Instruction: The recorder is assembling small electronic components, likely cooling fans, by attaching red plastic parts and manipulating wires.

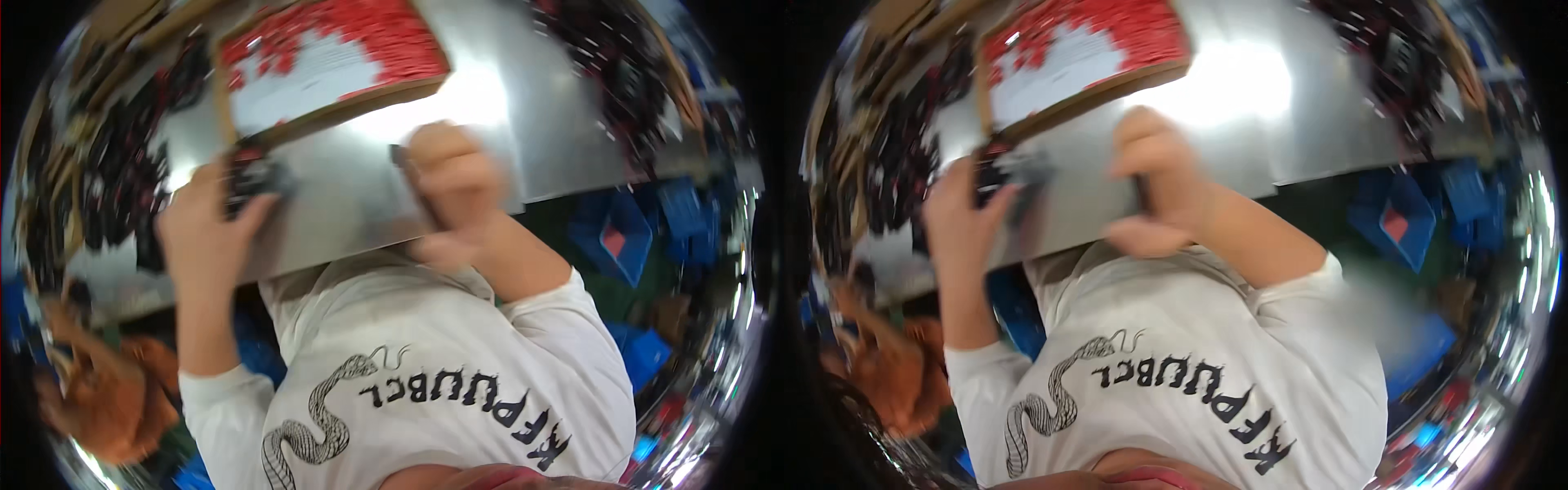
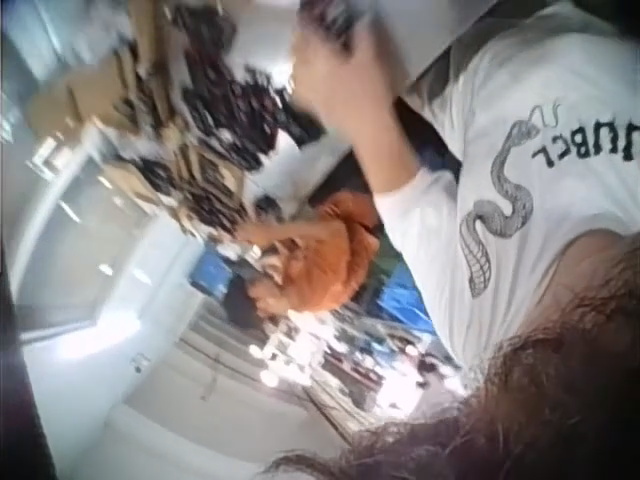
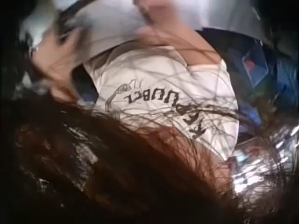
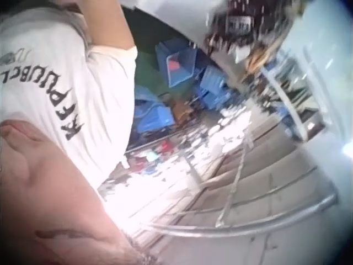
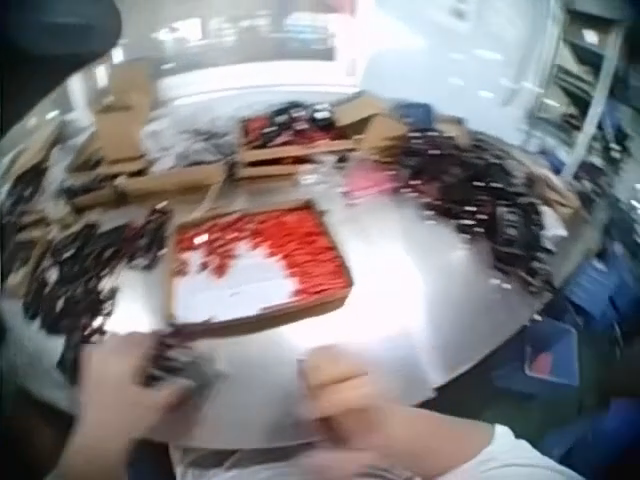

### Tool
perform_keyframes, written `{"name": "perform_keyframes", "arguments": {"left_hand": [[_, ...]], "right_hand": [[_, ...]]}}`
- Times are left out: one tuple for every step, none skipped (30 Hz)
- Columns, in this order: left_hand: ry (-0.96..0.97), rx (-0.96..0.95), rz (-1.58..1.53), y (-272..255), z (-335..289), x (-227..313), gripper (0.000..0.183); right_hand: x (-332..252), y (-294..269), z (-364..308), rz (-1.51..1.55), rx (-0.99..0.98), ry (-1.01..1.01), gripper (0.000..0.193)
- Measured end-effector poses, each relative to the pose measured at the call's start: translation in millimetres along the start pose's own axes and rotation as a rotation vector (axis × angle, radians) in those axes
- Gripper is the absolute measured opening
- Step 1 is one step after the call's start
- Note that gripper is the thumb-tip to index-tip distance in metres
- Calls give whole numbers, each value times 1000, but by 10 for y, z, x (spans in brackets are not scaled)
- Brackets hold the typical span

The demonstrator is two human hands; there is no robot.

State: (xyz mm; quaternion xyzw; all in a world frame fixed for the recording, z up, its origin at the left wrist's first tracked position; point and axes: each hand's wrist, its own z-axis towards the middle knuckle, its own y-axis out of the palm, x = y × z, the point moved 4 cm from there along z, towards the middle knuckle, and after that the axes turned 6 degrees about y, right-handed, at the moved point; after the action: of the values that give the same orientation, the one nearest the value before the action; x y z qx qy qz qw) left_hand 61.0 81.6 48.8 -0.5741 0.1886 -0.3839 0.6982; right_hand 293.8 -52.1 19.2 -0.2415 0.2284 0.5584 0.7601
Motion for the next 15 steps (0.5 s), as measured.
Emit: {"name": "perform_keyframes", "arguments": {"left_hand": [[114, 178, 265, -17, 46, -382, 63], [89, 292, 306, -220, 108, -742, 70], [-79, 259, 493, -514, 90, -1009, 76], [-231, 218, 756, -580, 103, -1268, 82], [-45, 393, 753, -622, 49, -1475, 84], [-143, 342, 781, -595, 41, -1307, 84], [-139, 322, 659, -578, -4, -1192, 81], [-55, 313, 563, -409, -53, -1059, 79], [7, 297, 500, -314, -199, -908, 78], [50, 226, 433, -162, -318, -808, 77], [96, 164, 387, -56, -432, -673, 76], [200, 166, 280, 30, -528, -586, 74], [198, 167, 273, 92, -587, -521, 74], [165, 141, 214, 148, -628, -469, 73], [129, 118, 160, 200, -646, -436, 72]], "right_hand": [[49, 72, -50, -171, -195, 63, 59], [84, 191, 26, -325, -316, 54, 64], [112, 295, 115, -450, -447, 34, 69], [38, 198, 90, -504, -432, 54, 69], [21, 116, 80, -604, -439, 136, 71], [63, 8, 57, -704, -444, 226, 74], [68, -258, 38, -736, -380, 324, 75], [37, -610, -43, -772, -323, 434, 76], [17, -1058, -75, -846, 1, 779, 70], [120, -1638, -138, -1237, 123, 672, 67], [58, -2211, -97, -1444, 331, 695, 68], [22, -2823, -122, -1583, 348, 934, 68], [-58, -3243, -226, -1700, 460, 1161, 67], [-102, -3523, -305, -1759, 443, 1256, 67], [-92, -3768, -384, -1811, 426, 1346, 66]]}}
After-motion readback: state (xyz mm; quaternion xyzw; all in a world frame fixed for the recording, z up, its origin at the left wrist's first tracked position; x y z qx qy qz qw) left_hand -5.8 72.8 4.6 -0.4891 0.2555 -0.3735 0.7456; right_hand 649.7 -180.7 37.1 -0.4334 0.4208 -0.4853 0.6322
